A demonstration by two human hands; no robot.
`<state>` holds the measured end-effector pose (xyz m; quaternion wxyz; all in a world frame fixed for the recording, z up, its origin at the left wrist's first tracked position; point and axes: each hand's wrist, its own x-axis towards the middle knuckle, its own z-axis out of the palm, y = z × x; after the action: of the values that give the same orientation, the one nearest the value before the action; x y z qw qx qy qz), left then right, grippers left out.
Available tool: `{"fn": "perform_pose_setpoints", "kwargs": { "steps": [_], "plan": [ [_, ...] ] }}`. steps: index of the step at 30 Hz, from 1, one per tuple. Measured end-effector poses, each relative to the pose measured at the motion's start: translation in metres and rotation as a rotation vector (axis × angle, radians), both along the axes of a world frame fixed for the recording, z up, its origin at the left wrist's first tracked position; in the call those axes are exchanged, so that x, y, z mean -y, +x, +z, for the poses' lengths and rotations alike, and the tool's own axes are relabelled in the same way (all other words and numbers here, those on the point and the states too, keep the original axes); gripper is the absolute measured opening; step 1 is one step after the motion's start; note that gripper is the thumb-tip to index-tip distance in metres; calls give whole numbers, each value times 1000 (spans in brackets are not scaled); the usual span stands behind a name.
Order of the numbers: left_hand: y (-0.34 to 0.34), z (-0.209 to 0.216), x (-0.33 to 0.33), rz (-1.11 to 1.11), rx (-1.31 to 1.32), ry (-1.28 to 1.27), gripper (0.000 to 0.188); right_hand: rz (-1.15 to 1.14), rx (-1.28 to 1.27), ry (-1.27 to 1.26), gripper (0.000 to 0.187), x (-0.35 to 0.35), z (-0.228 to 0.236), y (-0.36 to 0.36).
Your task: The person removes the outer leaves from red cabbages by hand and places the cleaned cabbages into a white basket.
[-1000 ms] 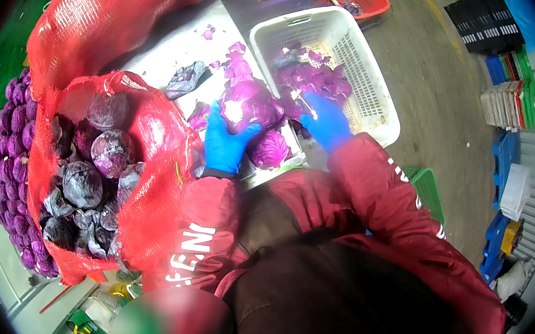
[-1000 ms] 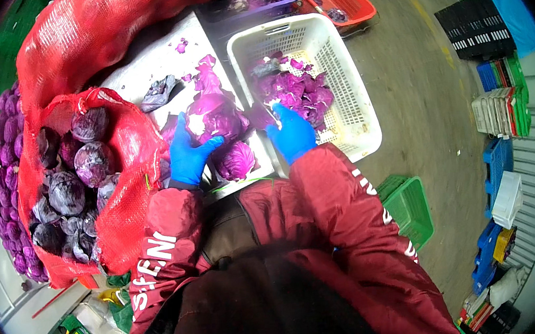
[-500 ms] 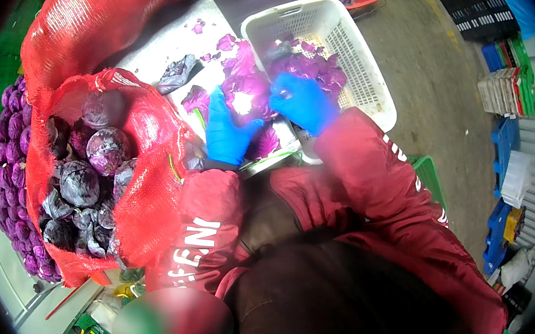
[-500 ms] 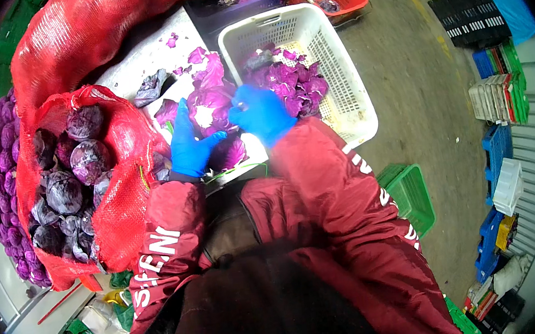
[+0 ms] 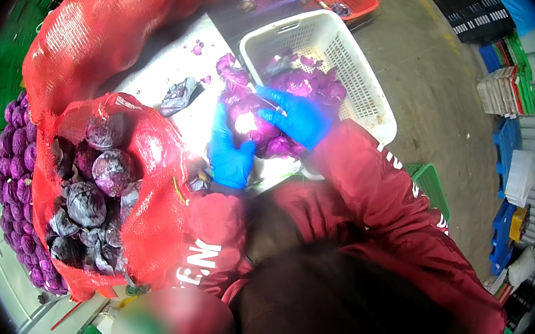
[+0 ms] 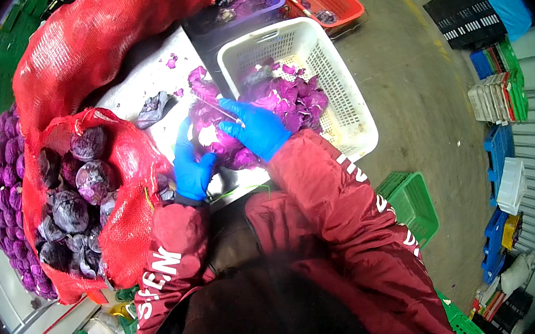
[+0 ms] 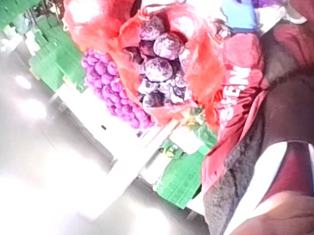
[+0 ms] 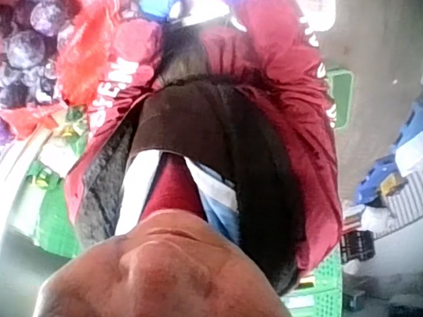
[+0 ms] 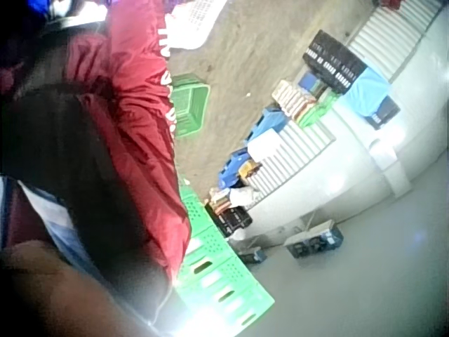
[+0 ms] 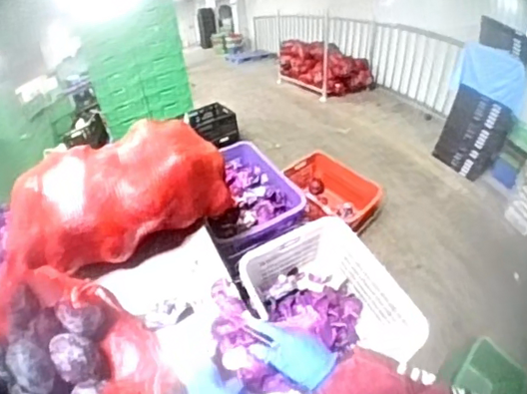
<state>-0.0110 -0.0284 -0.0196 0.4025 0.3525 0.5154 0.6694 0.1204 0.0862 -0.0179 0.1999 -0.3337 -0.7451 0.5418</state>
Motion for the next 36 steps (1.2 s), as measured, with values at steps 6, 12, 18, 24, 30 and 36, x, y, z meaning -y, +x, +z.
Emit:
{"fn": "perform_pose_setpoints", "kwargs": {
  "steps": [6, 12, 18, 24, 30, 36],
  "plan": [
    [11, 12, -19, 24, -679, -261, 106, 85, 222, 253, 52, -1, 6, -2],
    [9, 0, -2, 87, -896, -229, 110, 270, 317, 39, 50, -35, 33, -16],
    [9, 10, -11, 10, -619, -244, 111, -6, 72, 226, 47, 11, -10, -12],
    [3, 11, -10, -52, -594, -245, 109, 149, 254, 295, 39, -11, 20, -17],
    [1, -4, 3, -30, -678, -187, 112, 340, 346, 538, 39, -27, 25, -13],
    [2, -7, 20, -110, -710, -145, 111, 196, 506, 139, 39, -71, -11, -10]
  ]
}}
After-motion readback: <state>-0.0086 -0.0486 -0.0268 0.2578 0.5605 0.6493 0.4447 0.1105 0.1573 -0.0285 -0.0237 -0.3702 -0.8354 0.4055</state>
